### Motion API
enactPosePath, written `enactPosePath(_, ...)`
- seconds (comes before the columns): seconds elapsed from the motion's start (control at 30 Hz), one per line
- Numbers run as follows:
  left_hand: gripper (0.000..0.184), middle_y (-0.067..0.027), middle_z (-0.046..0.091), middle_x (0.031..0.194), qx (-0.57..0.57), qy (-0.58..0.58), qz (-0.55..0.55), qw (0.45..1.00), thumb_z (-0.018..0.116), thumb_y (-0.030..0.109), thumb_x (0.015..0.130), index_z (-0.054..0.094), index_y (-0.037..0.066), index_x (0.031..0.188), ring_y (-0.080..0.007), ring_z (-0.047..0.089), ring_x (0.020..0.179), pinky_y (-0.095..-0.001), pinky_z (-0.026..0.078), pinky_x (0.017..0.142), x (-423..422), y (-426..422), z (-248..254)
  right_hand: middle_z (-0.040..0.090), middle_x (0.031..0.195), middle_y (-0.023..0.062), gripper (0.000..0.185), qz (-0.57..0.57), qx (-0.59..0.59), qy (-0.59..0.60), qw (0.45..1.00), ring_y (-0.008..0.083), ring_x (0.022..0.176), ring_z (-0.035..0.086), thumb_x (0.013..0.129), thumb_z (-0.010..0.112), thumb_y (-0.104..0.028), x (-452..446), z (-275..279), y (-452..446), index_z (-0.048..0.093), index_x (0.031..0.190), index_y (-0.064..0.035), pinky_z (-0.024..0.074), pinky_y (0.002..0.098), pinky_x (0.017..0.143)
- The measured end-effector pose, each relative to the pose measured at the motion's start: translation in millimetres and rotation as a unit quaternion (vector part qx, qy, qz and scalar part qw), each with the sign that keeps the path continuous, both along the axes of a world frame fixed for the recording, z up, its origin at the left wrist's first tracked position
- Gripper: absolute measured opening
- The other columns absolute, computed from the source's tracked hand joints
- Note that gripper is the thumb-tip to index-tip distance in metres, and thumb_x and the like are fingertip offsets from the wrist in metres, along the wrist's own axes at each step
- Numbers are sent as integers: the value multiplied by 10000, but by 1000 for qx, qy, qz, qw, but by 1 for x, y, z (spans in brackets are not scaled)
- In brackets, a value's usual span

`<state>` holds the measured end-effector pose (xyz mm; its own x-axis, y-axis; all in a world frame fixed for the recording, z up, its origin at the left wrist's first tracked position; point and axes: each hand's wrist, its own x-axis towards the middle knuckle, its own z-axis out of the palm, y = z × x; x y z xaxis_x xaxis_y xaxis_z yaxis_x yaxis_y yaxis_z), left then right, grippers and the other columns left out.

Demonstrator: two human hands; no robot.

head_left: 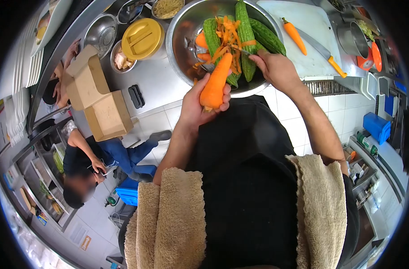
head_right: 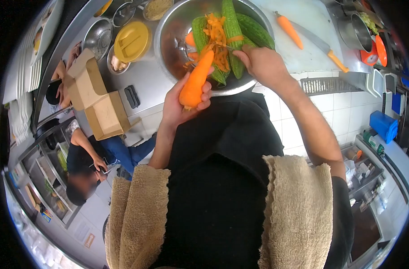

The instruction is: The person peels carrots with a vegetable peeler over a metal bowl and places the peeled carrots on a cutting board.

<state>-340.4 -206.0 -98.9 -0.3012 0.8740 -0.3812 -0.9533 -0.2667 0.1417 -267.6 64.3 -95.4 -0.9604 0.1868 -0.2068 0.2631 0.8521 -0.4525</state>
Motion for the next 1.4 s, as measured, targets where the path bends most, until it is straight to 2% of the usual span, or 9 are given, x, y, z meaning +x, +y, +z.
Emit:
enactPosePath(0.3, 555, -154, 690, 989, -111, 15, 36, 993, 386, 468, 1162, 554, -15, 1377, -256, 683, 778, -360, 564, 644, -1, 1, -8, 664, 842, 258, 352, -14, -191, 27, 981, 493, 859, 660, 1118, 590, -352, 11, 38, -40, 614, 1018, -15, 497, 539, 702)
enactPosePath(0.57, 523, -159, 664, 1020, -151, 121, 5, 981, 363, 444, 1168, 582, -19, 1276, -272, 651, 805, -391, 543, 715, 5, 0, -20, 741, 904, 202, 345, 96, -139, 53, 984, 447, 862, 710, 1099, 587, -405, 25, 41, -57, 636, 1063, -65, 542, 543, 711)
enactPosePath(0.7, 532, -162, 660, 1029, -90, 126, -16, 988, 338, 436, 1176, 554, -18, 1349, -264, 653, 806, -387, 549, 710, 2, -5, -17, 712, 887, 189, 308, 60, -60, 124, 989, 444, 847, 701, 1093, 603, -382, 13, 19, -44, 621, 1062, -76, 537, 532, 681)
enactPosePath(0.8, 530, -157, 658, 1034, -65, 154, -35, 985, 332, 425, 1182, 515, -6, 1429, -244, 649, 800, -384, 548, 691, 4, -7, -10, 698, 768, 202, 376, -7, 69, 59, 996, 458, 789, 696, 1112, 562, -423, -2, -8, -16, 616, 1016, -64, 532, 556, 663)
enactPosePath(0.9, 527, -148, 658, 1028, -63, 160, -24, 985, 333, 422, 1185, 491, 12, 1474, -228, 652, 800, -380, 552, 683, 7, -4, 4, 712, 765, 216, 405, -43, 67, 34, 996, 461, 803, 707, 1121, 524, -438, -5, -9, -1, 658, 1061, -61, 542, 572, 707)
enactPosePath(1.0, 491, -165, 684, 966, -100, 90, 26, 991, 385, 422, 1176, 577, -19, 1277, -262, 689, 775, -386, 587, 699, 5, -4, -4, 717, 810, 241, 437, -55, -7, 11, 998, 474, 842, 695, 1128, 516, -436, -2, -2, -10, 663, 1012, -42, 527, 576, 735)
enactPosePath(1.2, 494, -202, 707, 1117, -150, 112, 104, 977, 359, 396, 1188, 523, -26, 1386, -309, 725, 959, -453, 607, 919, 4, 0, -3, 702, 780, 156, 553, -125, -278, -52, 951, 302, 743, 687, 1151, 479, -489, 4, 11, -29, 707, 992, -11, 514, 444, 717)
enactPosePath(1.3, 497, -231, 679, 1255, -188, 102, 144, 966, 359, 375, 1190, 458, -21, 1475, -327, 689, 1156, -476, 532, 1089, 4, 9, 5, 706, 798, 41, 518, -133, -402, -123, 898, 59, 533, 469, 1166, 446, -510, 12, 15, -36, 658, 1079, -46, 391, 263, 485)
enactPosePath(1.4, 541, -171, 606, 1447, -179, 178, 167, 953, 373, 420, 1184, 418, 23, 1548, -327, 571, 1375, -519, 431, 1198, 3, 11, -11, 718, 825, 38, 518, -150, -527, -139, 825, 39, 518, 436, 1161, 439, -533, 17, 28, -52, 652, 1204, -63, 345, 210, 455)
